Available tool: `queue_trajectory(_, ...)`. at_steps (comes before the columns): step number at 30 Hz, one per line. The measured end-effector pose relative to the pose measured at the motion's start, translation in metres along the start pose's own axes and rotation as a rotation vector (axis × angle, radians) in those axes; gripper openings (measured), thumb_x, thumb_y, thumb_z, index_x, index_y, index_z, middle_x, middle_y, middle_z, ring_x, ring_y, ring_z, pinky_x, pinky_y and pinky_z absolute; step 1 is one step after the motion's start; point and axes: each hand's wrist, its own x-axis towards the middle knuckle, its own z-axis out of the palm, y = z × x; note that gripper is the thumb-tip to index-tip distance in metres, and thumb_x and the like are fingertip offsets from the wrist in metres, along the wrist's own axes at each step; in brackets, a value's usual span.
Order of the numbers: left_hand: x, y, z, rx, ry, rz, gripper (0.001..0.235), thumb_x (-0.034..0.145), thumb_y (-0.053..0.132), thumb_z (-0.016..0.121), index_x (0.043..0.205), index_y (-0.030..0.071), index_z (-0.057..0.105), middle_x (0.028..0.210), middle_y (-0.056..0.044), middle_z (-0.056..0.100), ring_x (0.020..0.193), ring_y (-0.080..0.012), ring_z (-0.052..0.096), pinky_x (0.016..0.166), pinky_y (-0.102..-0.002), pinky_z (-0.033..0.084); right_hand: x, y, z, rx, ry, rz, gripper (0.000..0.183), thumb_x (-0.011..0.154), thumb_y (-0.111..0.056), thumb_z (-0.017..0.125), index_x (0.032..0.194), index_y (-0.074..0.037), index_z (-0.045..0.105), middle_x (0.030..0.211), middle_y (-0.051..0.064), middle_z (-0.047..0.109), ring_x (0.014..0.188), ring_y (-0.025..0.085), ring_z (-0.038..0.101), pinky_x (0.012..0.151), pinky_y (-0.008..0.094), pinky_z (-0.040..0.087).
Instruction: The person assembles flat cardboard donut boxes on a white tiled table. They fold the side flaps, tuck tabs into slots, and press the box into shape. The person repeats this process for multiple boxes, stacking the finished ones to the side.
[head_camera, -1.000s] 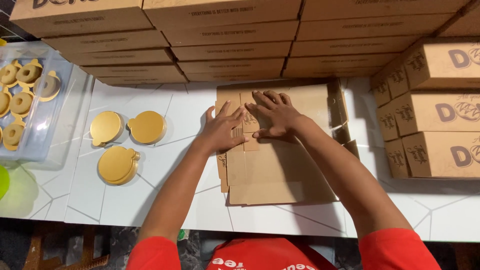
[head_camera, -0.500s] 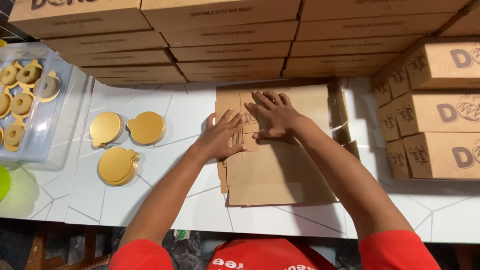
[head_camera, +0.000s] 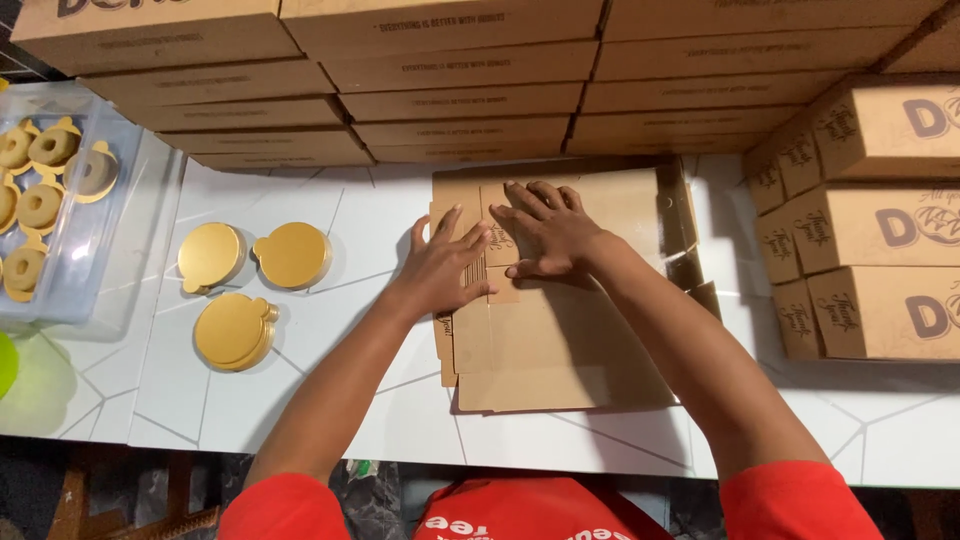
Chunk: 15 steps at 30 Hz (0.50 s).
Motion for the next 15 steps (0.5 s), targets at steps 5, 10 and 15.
queue_trajectory(5,0.010,-0.007,0.009,0.032,0.050,-0.014,0.085,0.092,0.070,0.056,0.153,0.012,0.047,0.163,-0.005,0.041,0.158,-0.0335,0.013,0.120,-0.067,0.007,0.000,0.000,0.002,-0.023,0.001,-0.002,0.106,0.076,-0.091,0.050,0.162,-0.033,0.025,0.174,0.003,0.010,0.157,0.030,0.009,0.121,0.053,0.011)
queue_trajectory(10,-0.019,0.000,0.027,-0.091,0.088,0.043,0.067,0.097,0.060,0.057,0.146,0.014,0.055,0.158,-0.005,0.047,0.157,-0.0339,0.018,0.118,-0.067,0.012,-0.002,-0.001,0.000,-0.001,0.023,-0.009,0.103,0.078,-0.090,0.049,0.161,-0.033,0.026,0.173,0.004,0.012,0.157,0.031,0.011,0.121,0.053,0.011)
queue_trajectory(15,-0.046,0.000,0.055,-0.163,0.101,0.020,0.046,0.104,0.040,0.053,0.143,0.016,0.059,0.155,-0.003,0.050,0.156,-0.0302,0.023,0.117,-0.065,0.013,-0.001,-0.001,0.001,0.010,0.021,-0.015,0.103,0.079,-0.090,0.048,0.162,-0.033,0.025,0.174,0.004,0.010,0.157,0.032,0.010,0.121,0.055,0.011)
